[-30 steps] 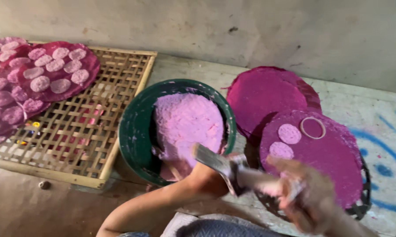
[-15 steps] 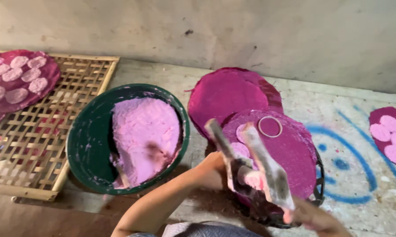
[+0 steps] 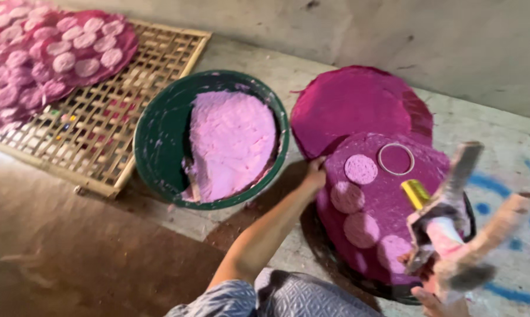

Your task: The person prepares purple rice cakes by using a manual press tool to stamp small circular dough patterns onto large purple bases, while also scraping pink dough from a green basin and applying it to the tool.

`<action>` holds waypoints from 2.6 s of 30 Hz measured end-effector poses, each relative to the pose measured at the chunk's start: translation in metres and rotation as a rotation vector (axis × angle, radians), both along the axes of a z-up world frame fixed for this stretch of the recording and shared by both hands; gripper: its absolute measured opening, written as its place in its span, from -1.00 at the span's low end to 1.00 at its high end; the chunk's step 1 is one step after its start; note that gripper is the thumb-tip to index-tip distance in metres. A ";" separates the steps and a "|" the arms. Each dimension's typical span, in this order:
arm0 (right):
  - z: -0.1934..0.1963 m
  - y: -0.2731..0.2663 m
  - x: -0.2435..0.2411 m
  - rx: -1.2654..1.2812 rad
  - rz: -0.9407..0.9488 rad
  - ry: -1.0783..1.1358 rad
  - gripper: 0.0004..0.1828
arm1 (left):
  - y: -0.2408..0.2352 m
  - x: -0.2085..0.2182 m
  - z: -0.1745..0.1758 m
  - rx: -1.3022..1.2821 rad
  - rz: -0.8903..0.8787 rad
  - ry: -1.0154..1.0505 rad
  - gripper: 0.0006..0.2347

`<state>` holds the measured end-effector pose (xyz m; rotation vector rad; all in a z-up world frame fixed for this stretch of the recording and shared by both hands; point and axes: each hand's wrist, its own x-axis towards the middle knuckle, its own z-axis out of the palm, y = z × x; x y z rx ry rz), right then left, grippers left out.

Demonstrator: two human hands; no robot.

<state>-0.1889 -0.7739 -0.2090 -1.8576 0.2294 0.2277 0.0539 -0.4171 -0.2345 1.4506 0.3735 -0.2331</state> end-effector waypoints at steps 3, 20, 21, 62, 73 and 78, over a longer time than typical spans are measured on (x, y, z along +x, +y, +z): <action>0.012 0.009 0.018 0.176 0.049 -0.077 -0.02 | 0.020 -0.065 -0.016 -0.338 0.072 0.120 -0.51; 0.052 0.067 -0.028 0.458 -0.018 -0.207 0.24 | 0.056 -0.129 -0.024 -0.112 -0.128 0.049 -0.33; 0.053 0.066 -0.036 0.437 -0.064 -0.191 0.24 | 0.061 -0.130 -0.009 -0.048 -0.172 -0.020 -0.28; 0.225 0.073 0.075 -0.003 0.364 0.937 -0.08 | 0.012 -0.043 0.146 -1.545 -0.507 -0.432 -0.70; 0.210 0.136 0.098 -0.173 0.468 0.709 -0.10 | 0.037 -0.021 0.104 -1.784 -0.346 -0.418 -0.83; 0.205 0.141 0.094 -0.268 0.514 0.720 -0.09 | 0.036 -0.030 0.087 -1.804 -0.300 -0.366 -0.83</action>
